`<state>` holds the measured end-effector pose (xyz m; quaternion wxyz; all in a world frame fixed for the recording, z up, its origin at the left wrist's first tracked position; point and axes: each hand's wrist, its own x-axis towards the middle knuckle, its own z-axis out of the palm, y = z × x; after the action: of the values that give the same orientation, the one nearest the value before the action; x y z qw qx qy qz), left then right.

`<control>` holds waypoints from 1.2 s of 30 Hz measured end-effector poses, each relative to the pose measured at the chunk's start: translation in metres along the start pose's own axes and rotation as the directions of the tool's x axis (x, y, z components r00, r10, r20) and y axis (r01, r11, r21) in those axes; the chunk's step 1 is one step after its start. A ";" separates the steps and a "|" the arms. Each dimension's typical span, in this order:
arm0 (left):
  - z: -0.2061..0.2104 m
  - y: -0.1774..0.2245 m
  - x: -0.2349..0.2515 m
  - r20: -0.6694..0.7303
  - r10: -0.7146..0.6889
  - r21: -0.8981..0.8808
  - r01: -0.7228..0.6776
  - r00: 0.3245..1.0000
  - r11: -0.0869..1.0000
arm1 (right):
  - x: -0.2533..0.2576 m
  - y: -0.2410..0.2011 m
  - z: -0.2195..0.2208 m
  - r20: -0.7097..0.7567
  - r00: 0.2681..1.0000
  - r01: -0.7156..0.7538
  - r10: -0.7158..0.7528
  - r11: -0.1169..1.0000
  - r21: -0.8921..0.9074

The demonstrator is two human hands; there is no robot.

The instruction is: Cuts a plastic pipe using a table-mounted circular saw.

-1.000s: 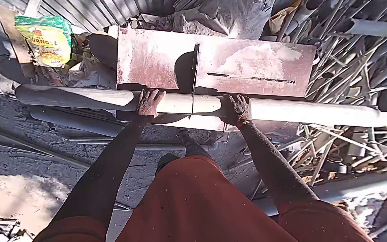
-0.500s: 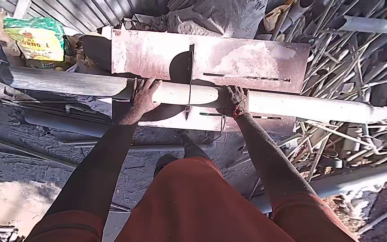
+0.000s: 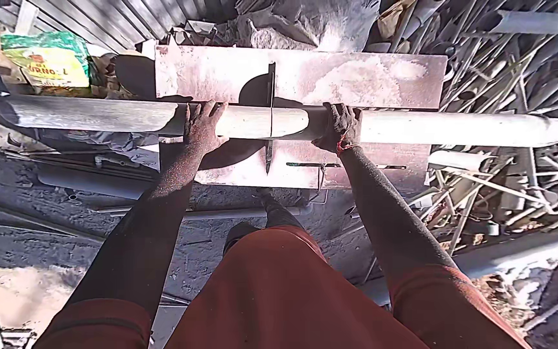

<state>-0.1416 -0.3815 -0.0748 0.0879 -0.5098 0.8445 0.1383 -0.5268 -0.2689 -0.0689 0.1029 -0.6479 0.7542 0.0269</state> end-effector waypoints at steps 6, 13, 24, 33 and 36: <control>-0.014 0.003 0.022 0.013 -0.059 -0.025 0.059 0.998 0.998 | 0.026 0.003 -0.013 0.025 1.000 -0.016 0.017 1.000 -0.019; -0.004 0.009 0.014 -0.003 -0.070 0.001 0.070 0.998 0.998 | 0.027 -0.008 0.005 0.043 0.997 -0.058 0.063 0.991 -0.118; 0.021 0.008 -0.026 -0.015 -0.041 -0.045 0.040 0.999 0.998 | -0.023 -0.006 0.008 0.085 0.991 0.097 -0.101 0.994 0.050; 0.022 0.012 -0.031 -0.064 -0.148 -0.047 0.145 0.987 0.988 | -0.032 -0.016 0.020 -0.096 0.995 0.033 -0.032 0.999 0.006; 0.011 0.011 -0.022 -0.034 -0.187 -0.035 0.186 0.982 0.982 | -0.018 -0.012 0.013 -0.027 1.000 0.008 -0.008 1.000 -0.001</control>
<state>-0.1412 -0.3548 -0.0767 0.0767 -0.5904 0.7923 0.1336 -0.5114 -0.2512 -0.0770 0.0924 -0.6513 0.7529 0.0180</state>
